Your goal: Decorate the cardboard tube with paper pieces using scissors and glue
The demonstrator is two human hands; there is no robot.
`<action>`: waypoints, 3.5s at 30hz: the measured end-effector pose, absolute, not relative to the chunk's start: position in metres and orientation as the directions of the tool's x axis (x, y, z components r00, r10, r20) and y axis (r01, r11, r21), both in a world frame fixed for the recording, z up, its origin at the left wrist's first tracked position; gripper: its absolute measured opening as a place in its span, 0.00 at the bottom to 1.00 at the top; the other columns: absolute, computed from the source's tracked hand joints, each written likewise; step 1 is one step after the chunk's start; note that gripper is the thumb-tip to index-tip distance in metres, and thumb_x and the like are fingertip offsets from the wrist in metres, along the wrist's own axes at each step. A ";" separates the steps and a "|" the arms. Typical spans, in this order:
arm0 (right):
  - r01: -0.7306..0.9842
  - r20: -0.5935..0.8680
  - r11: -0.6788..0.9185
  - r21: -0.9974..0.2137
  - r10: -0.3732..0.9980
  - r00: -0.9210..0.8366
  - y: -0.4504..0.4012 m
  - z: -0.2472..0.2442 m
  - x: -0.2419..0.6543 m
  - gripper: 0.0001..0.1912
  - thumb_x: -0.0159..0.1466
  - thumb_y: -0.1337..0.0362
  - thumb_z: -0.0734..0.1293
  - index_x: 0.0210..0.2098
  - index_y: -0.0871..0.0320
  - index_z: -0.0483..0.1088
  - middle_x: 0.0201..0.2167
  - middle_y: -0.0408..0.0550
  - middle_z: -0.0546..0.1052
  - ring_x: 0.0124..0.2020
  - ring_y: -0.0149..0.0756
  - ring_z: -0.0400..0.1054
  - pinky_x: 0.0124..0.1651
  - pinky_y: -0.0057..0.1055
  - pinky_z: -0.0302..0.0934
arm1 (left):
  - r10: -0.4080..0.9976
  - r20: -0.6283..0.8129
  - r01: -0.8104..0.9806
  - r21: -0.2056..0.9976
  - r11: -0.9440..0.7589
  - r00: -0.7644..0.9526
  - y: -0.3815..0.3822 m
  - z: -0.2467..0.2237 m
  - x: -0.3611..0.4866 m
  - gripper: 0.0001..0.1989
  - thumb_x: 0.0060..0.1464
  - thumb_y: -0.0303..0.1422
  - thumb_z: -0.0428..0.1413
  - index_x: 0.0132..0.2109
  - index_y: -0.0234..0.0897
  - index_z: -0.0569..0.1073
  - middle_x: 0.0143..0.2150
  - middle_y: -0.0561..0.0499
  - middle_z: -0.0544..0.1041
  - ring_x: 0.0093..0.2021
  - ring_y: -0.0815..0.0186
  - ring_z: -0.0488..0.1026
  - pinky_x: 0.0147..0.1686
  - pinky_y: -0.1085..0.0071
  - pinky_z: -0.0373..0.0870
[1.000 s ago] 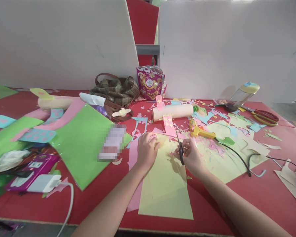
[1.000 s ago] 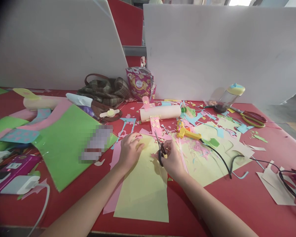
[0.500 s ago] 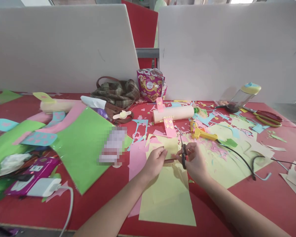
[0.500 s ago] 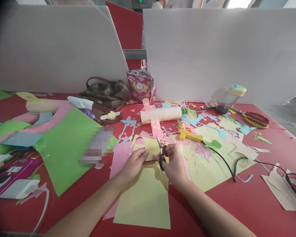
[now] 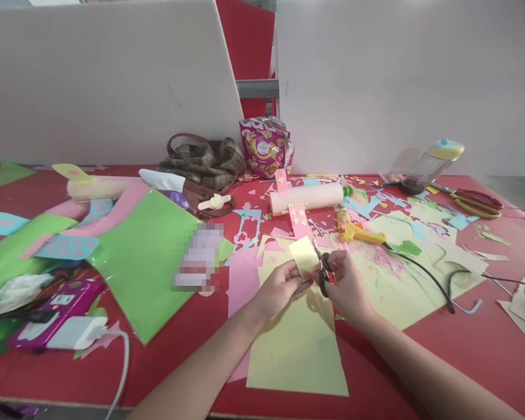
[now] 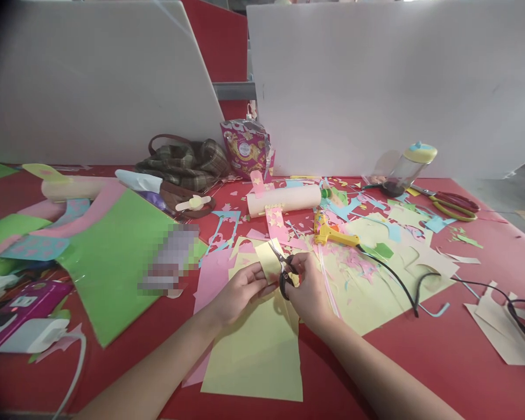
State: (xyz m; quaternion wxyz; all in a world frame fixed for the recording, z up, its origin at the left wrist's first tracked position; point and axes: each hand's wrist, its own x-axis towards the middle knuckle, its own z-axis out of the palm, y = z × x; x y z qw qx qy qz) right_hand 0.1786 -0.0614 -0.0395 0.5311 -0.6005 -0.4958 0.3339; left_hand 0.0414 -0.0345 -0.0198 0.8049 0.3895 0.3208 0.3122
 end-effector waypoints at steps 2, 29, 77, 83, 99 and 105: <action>0.291 0.136 0.053 -0.955 0.953 0.271 -0.062 -0.039 0.179 0.14 0.45 0.73 0.64 0.27 0.53 0.55 0.23 0.40 0.64 0.26 0.32 0.61 0.26 0.28 0.56 | 0.754 -0.262 -0.258 0.830 0.494 0.602 -0.035 -0.021 0.041 0.14 0.44 0.23 0.52 0.41 0.32 0.69 0.41 0.45 0.73 0.43 0.65 0.68 0.46 0.69 0.61; 0.463 0.214 0.095 -0.881 0.954 0.211 -0.067 -0.035 0.177 0.15 0.46 0.73 0.64 0.30 0.53 0.56 0.30 0.43 0.67 0.31 0.37 0.65 0.32 0.33 0.59 | 0.816 -0.233 -0.157 0.918 0.364 0.529 -0.037 -0.026 0.045 0.10 0.43 0.35 0.56 0.29 0.33 0.64 0.18 0.59 0.62 0.22 0.75 0.64 0.33 0.72 0.65; -0.292 -0.020 -0.045 -0.955 0.996 -0.086 -0.069 -0.025 0.181 0.11 0.56 0.57 0.62 0.34 0.50 0.55 0.33 0.42 0.61 0.35 0.33 0.57 0.40 0.34 0.55 | 0.953 -0.104 -0.009 0.994 0.111 0.286 -0.012 0.005 0.032 0.10 0.48 0.37 0.50 0.27 0.32 0.66 0.23 0.53 0.69 0.26 0.69 0.69 0.33 0.70 0.66; -0.247 -0.031 -0.095 -0.964 0.967 -0.253 -0.074 -0.021 0.180 0.13 0.55 0.53 0.61 0.35 0.50 0.55 0.33 0.42 0.60 0.32 0.32 0.56 0.38 0.34 0.53 | 0.946 -0.023 0.105 0.994 -0.012 0.322 -0.002 0.019 0.042 0.10 0.48 0.37 0.50 0.28 0.34 0.66 0.22 0.54 0.69 0.26 0.70 0.67 0.30 0.74 0.63; -0.216 -0.053 -0.098 -0.972 0.978 -0.203 -0.071 -0.018 0.181 0.13 0.56 0.51 0.59 0.33 0.51 0.54 0.29 0.42 0.61 0.30 0.33 0.56 0.34 0.31 0.52 | 0.939 -0.056 0.155 0.988 0.003 0.338 -0.006 0.008 0.061 0.09 0.50 0.36 0.48 0.28 0.34 0.64 0.23 0.55 0.67 0.26 0.70 0.67 0.29 0.74 0.63; -0.203 -0.059 -0.097 -0.974 0.981 -0.186 -0.072 -0.015 0.180 0.12 0.57 0.51 0.58 0.33 0.52 0.53 0.28 0.42 0.61 0.29 0.33 0.57 0.33 0.31 0.53 | 0.940 -0.118 0.049 0.993 0.108 0.319 -0.010 0.008 0.066 0.09 0.50 0.36 0.48 0.28 0.35 0.63 0.21 0.57 0.66 0.21 0.71 0.67 0.24 0.75 0.64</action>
